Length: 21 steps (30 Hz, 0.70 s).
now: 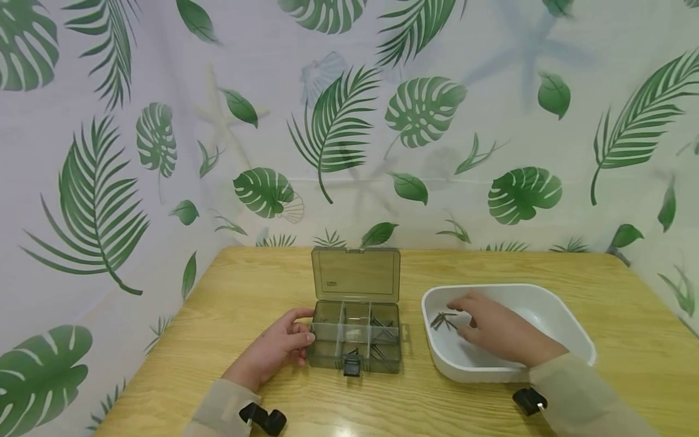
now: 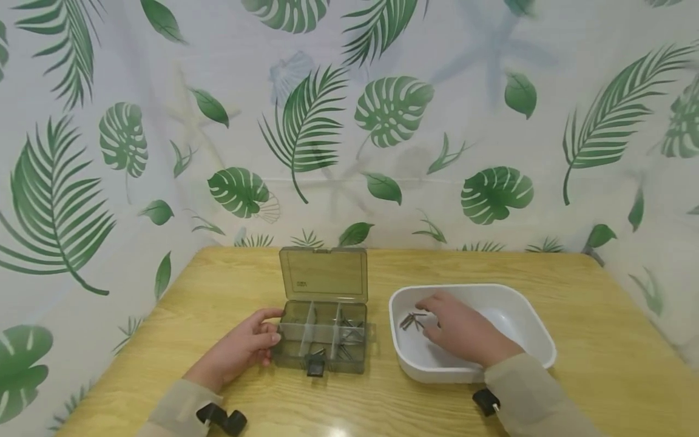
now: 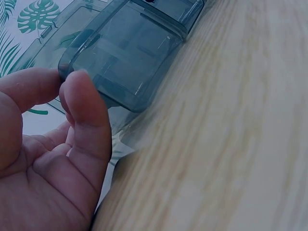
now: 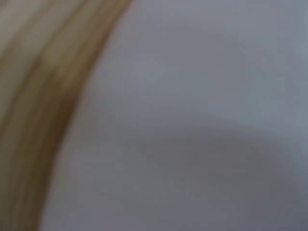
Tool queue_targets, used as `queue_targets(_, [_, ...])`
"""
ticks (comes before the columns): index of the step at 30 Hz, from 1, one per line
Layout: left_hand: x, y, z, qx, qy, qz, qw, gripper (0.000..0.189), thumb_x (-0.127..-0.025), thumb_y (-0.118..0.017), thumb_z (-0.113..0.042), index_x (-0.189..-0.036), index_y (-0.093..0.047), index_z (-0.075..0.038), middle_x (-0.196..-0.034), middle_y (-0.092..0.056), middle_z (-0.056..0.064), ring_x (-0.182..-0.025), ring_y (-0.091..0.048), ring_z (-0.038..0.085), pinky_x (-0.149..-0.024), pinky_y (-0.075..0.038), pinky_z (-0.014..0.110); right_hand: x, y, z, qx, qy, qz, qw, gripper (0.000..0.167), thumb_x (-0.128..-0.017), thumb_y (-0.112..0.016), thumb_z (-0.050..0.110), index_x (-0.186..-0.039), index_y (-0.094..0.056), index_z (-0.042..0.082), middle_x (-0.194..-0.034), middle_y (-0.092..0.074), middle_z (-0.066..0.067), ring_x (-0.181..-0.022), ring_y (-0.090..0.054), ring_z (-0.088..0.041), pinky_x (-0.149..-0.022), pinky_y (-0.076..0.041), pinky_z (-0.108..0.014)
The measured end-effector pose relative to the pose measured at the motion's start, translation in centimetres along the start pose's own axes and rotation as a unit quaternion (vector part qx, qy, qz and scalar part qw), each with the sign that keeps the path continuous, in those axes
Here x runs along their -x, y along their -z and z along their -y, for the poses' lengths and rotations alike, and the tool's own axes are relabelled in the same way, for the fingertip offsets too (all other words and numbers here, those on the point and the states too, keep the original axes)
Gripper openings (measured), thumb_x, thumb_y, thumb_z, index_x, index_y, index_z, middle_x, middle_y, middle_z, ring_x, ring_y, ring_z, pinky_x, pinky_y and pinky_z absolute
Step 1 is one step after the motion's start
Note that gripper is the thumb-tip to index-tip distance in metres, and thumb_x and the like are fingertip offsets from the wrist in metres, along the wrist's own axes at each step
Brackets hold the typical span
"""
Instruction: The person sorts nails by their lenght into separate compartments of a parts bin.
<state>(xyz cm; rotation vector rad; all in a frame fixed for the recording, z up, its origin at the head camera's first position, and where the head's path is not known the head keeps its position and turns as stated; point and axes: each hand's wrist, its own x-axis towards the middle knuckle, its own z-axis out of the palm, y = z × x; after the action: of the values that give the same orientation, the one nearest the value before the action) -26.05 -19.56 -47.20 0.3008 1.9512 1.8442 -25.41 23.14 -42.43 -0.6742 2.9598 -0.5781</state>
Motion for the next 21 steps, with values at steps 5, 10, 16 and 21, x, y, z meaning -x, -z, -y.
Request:
queue_targets(5, [0.21,0.27,0.10,0.003,-0.001,-0.002,1.0000,0.062,-0.101,-0.061,-0.011,-0.155,-0.031,-0.005,-0.097,-0.054,0.008,-0.070,-0.050,0.017,-0.063,-0.053,0.031,-0.08,-0.84,-0.47,-0.002,-0.010,0.026,0.9996,0.053,-0.091,-0.075,0.019,-0.139,-0.058,0.002,-0.136,-0.057,-0.015,-0.099,-0.061,-0.019,-0.084,-0.052,-0.043])
queue_targets(10, [0.33,0.15,-0.12,0.003,-0.001,-0.002,1.0000,0.061,-0.102,-0.060,-0.010,-0.155,-0.030,-0.005,-0.095,-0.053,0.007,-0.069,-0.050,0.016,-0.062,-0.053,0.030,0.23,-0.94,-0.07,-0.006,-0.011,0.037,0.9992,0.057,-0.093,-0.072,0.019,-0.143,-0.054,-0.002,-0.142,-0.054,-0.020,-0.129,-0.051,-0.040,-0.103,-0.043,-0.057])
queue_targets(16, [0.29,0.14,-0.19,0.001,0.002,0.000,1.0000,0.061,-0.102,-0.060,-0.010,-0.155,-0.030,-0.005,-0.095,-0.053,0.007,-0.069,-0.050,0.016,-0.062,-0.053,0.030,0.24,-0.95,-0.36,0.034,-0.011,0.040,0.9985,0.056,-0.092,-0.071,0.020,-0.141,-0.056,-0.002,-0.141,-0.055,-0.020,-0.132,-0.049,-0.042,-0.106,-0.040,-0.059])
queue_targets(21, [0.28,0.20,-0.17,-0.001,0.002,0.000,1.0000,0.061,-0.102,-0.060,-0.011,-0.155,-0.030,-0.005,-0.095,-0.053,0.007,-0.070,-0.050,0.017,-0.062,-0.053,0.031,0.32,-0.73,-0.65,0.076,-0.033,0.038,0.9958,0.038,-0.091,-0.071,0.018,-0.126,-0.068,0.003,-0.121,-0.063,-0.012,-0.112,-0.061,-0.032,-0.092,-0.050,-0.054])
